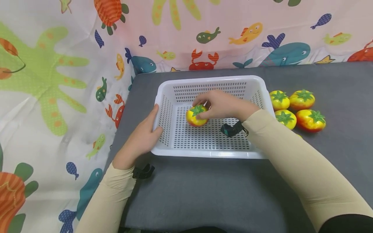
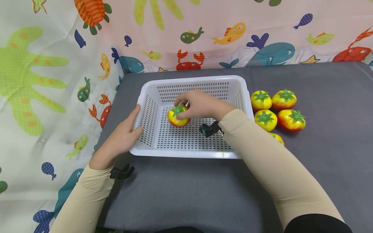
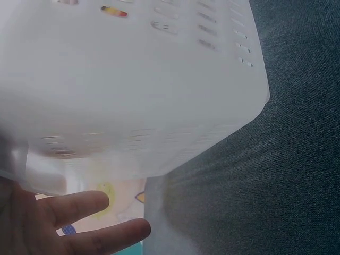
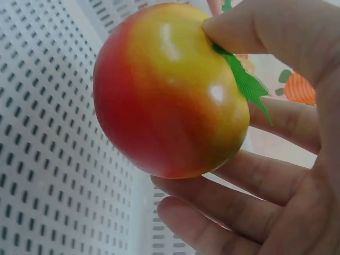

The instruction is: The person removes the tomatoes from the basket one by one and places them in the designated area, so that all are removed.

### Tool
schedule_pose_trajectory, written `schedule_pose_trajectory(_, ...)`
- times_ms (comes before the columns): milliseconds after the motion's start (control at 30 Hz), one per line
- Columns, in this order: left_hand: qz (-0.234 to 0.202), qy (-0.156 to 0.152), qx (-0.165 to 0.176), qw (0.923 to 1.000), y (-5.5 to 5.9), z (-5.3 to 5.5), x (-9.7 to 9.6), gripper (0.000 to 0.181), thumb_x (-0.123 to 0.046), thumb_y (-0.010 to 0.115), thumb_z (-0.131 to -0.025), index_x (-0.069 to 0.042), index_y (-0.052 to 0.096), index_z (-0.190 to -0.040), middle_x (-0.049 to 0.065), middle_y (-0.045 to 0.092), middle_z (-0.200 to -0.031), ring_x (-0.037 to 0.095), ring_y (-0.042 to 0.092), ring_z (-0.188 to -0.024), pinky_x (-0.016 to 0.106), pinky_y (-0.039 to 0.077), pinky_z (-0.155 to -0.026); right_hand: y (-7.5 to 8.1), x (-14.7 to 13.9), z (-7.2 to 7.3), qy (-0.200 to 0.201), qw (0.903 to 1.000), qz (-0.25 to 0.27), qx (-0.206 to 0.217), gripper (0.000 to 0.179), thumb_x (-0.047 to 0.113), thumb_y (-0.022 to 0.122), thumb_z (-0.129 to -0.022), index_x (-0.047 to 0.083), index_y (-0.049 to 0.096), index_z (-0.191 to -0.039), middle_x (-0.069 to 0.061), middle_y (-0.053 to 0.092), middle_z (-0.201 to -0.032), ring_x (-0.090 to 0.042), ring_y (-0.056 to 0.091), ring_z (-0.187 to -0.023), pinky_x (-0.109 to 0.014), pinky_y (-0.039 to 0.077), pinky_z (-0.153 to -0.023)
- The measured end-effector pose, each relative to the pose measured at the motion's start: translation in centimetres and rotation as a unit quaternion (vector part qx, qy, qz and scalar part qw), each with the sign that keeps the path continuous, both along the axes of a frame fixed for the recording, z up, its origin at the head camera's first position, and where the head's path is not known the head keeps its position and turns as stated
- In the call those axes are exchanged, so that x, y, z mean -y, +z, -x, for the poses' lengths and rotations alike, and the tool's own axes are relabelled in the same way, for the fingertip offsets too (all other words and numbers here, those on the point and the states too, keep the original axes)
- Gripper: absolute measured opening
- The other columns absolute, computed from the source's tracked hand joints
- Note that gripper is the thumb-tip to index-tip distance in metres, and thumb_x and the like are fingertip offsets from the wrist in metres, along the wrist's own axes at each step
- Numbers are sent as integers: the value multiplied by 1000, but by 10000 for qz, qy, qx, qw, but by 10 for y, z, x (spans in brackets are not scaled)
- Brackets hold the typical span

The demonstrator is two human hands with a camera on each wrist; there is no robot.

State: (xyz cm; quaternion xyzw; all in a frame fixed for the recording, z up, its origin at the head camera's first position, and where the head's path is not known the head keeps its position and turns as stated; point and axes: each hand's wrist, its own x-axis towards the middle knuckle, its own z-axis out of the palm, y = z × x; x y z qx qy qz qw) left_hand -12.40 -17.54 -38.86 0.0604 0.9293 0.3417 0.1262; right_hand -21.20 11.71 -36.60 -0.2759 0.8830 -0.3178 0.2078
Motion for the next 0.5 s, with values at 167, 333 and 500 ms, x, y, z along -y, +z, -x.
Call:
schedule_pose_trajectory(167, 90, -13, -23, 10000, -1, 0, 0, 83, -23, 49, -103, -30, 0, -170, 11, 44, -161, 27, 70, -109, 46, 62, -81, -1, -7, -8, -11, 10000, -37, 10, 46, 28, 83, -87, 17, 74, -131, -2, 72, -124, -23, 65, -109, -38, 61, -92)
schedule_pose_trajectory(333, 28, 7, 13, 10000, -2, 0, 0, 83, -22, 49, -103, -31, 0, -170, 11, 45, -160, 28, 71, -109, 47, 63, -81, -2, -13, -15, -30, 9999, -131, 43, 46, 30, 83, -87, 18, 74, -131, -1, 72, -123, -23, 65, -108, -37, 60, -93)
schedule_pose_trajectory(500, 21, 13, -36, 10000, -2, -1, -2, 84, -21, 50, -103, -31, 1, -170, 13, 46, -160, 29, 72, -108, 47, 64, -79, -5, -21, -20, -38, 9999, -137, 36, 46, 30, 82, -88, 17, 74, -131, -1, 73, -123, -23, 65, -109, -39, 59, -94)
